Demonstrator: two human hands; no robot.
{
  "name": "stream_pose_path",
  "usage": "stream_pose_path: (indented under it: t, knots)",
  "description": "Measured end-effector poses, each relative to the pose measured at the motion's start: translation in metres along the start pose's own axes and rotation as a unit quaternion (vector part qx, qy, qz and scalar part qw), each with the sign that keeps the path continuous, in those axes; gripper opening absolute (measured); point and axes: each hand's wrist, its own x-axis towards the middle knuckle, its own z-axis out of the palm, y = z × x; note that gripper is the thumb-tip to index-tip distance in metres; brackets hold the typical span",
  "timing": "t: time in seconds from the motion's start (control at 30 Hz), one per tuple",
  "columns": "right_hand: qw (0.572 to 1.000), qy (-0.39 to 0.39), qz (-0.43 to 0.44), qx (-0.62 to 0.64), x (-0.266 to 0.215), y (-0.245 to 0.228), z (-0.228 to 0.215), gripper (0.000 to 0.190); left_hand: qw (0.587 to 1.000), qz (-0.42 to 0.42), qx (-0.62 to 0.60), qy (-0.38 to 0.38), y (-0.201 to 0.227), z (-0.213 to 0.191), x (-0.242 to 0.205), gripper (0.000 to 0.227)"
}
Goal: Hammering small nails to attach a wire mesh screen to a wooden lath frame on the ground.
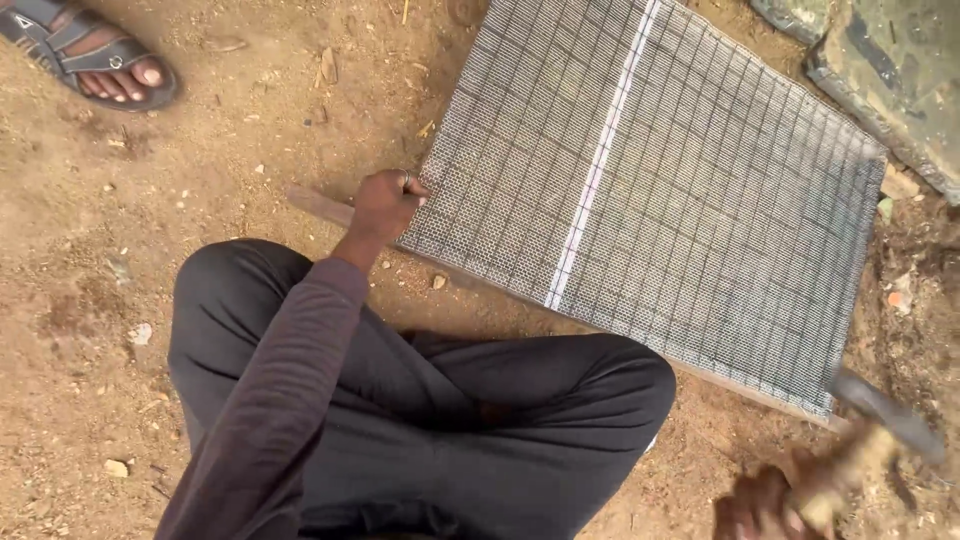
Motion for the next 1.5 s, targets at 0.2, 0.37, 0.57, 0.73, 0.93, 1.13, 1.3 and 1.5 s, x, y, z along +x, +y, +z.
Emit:
stream_pose_path:
  t: [0.2,0.37,0.57,0.73,0.93,1.13,1.3,1.5]
  knots:
    - [0.99,0.045,-0.073,-0.113,0.102,0.092,0.109,0.046,1.0,0.009,-0.005,0.013,-0.003,-0.001,0.002,0.011]
    - [0.963,-0.002,-0.012,-0.271,0.15,0.132,0.127,0.066,0.999,-0.036,0.021,-0.002,0.001,0.001,0.0,0.009]
    - [0.947,-0.031,0.0,-0.32,0.177,0.139,0.172,0.068,0.997,-0.056,0.043,-0.011,0.019,-0.004,-0.007,0.008]
    - [0.94,-0.005,-0.014,-0.34,0.177,0.159,0.182,0.056,0.983,0.147,0.064,0.093,-0.011,0.011,-0.013,0.015]
    - [0.919,0.08,0.107,-0.371,0.187,0.239,0.136,0.049,0.999,-0.011,0.002,0.033,0.034,-0.009,-0.021,0.071]
    - [0.905,0.054,0.171,-0.386,0.219,0.254,0.146,0.061,0.997,-0.049,-0.057,0.027,0.042,-0.015,-0.021,0.08]
    - [0.888,0.016,0.136,-0.439,0.257,0.268,0.164,0.068,0.994,0.046,-0.023,0.092,-0.009,0.015,-0.014,0.062]
    - [0.874,0.02,0.144,-0.463,0.277,0.3,0.162,0.07,0.992,0.06,-0.063,0.093,0.008,0.005,-0.022,0.072]
